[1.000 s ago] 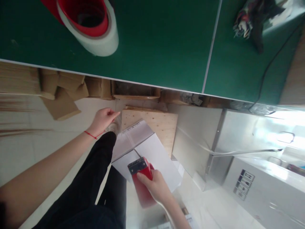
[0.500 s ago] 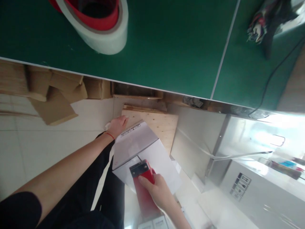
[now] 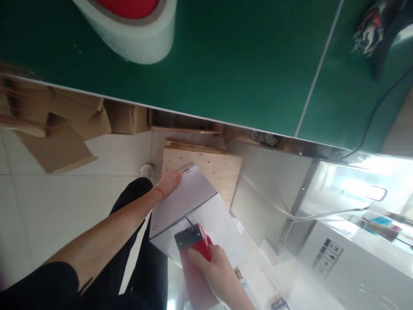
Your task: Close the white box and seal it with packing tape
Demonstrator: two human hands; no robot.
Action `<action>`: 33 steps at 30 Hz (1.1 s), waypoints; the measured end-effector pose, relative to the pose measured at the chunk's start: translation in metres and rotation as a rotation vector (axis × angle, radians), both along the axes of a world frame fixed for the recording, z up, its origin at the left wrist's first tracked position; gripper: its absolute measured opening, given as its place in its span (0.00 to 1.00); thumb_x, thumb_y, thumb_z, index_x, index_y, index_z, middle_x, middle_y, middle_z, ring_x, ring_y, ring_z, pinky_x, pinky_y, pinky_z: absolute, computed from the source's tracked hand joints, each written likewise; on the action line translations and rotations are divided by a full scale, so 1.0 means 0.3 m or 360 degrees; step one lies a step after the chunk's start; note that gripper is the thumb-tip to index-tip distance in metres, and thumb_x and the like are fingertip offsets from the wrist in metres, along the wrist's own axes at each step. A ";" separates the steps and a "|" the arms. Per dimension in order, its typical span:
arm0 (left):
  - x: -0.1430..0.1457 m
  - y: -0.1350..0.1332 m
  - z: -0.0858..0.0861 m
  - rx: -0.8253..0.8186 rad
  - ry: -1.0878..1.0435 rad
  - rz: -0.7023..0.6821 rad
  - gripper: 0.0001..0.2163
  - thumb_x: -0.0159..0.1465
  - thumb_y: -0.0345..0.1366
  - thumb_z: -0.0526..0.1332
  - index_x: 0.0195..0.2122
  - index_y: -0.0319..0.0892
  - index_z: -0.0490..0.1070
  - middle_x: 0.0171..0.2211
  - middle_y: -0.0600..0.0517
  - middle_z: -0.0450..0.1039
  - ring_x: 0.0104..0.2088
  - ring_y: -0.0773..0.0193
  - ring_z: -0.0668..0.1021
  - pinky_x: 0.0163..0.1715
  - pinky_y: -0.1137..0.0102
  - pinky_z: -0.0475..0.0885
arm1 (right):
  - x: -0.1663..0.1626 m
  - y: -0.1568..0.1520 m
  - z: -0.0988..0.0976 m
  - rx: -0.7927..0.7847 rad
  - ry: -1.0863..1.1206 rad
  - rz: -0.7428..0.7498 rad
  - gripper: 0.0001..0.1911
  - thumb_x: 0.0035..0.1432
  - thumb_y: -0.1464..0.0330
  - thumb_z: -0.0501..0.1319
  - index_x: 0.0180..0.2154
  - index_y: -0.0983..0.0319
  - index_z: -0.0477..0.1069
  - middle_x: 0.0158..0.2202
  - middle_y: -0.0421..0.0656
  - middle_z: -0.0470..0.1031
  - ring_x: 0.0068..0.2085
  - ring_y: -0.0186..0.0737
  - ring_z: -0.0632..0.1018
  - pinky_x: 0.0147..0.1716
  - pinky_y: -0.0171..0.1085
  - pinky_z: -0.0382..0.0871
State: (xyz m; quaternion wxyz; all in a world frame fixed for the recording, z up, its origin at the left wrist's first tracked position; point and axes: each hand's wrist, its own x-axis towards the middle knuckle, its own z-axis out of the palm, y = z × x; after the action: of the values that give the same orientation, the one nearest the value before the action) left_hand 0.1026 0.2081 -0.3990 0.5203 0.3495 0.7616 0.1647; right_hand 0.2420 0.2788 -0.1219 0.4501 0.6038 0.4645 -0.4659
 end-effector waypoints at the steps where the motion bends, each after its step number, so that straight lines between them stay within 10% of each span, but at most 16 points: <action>1: 0.003 0.000 -0.008 -0.0002 -0.0018 0.0006 0.20 0.73 0.37 0.46 0.42 0.35 0.78 0.41 0.35 0.79 0.43 0.51 0.81 0.46 0.62 0.74 | 0.002 -0.001 -0.002 -0.0006 0.0006 0.0001 0.26 0.51 0.43 0.62 0.25 0.60 0.69 0.20 0.42 0.71 0.23 0.40 0.73 0.21 0.36 0.60; 6: -0.078 -0.044 0.028 0.0020 -0.0061 0.0073 0.24 0.68 0.33 0.56 0.65 0.37 0.62 0.57 0.32 0.70 0.52 0.46 0.78 0.52 0.55 0.71 | 0.031 -0.005 -0.015 0.0022 0.0081 -0.0096 0.26 0.52 0.43 0.63 0.24 0.60 0.69 0.19 0.42 0.71 0.23 0.40 0.73 0.21 0.37 0.61; 12: -0.202 -0.150 0.390 0.1014 -0.0948 -0.0132 0.39 0.58 0.28 0.63 0.70 0.55 0.53 0.71 0.52 0.50 0.71 0.53 0.54 0.69 0.57 0.50 | 0.000 0.017 0.001 -0.0074 0.0137 -0.0011 0.27 0.53 0.43 0.61 0.25 0.61 0.69 0.22 0.45 0.73 0.25 0.41 0.74 0.22 0.37 0.62; 15: -0.193 -0.135 0.481 0.1161 -0.1046 -0.0433 0.43 0.57 0.33 0.69 0.71 0.55 0.49 0.70 0.51 0.52 0.72 0.49 0.50 0.70 0.49 0.42 | -0.026 0.023 0.008 -0.0060 0.0137 0.0043 0.26 0.52 0.44 0.60 0.25 0.61 0.68 0.23 0.45 0.73 0.26 0.41 0.73 0.23 0.37 0.61; 33: -0.144 -0.039 0.330 0.1311 -0.0750 -0.0865 0.36 0.57 0.43 0.70 0.66 0.49 0.60 0.69 0.51 0.56 0.72 0.46 0.46 0.69 0.44 0.38 | -0.122 0.038 0.083 -0.0201 0.0134 -0.0073 0.23 0.53 0.47 0.58 0.27 0.61 0.67 0.24 0.42 0.71 0.25 0.37 0.72 0.23 0.35 0.59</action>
State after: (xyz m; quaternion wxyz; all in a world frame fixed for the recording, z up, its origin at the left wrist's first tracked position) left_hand 0.0592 0.1964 -0.3001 0.5209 0.6622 0.3791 0.3827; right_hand 0.2055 0.2902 -0.0968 0.4566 0.5645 0.4389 -0.5294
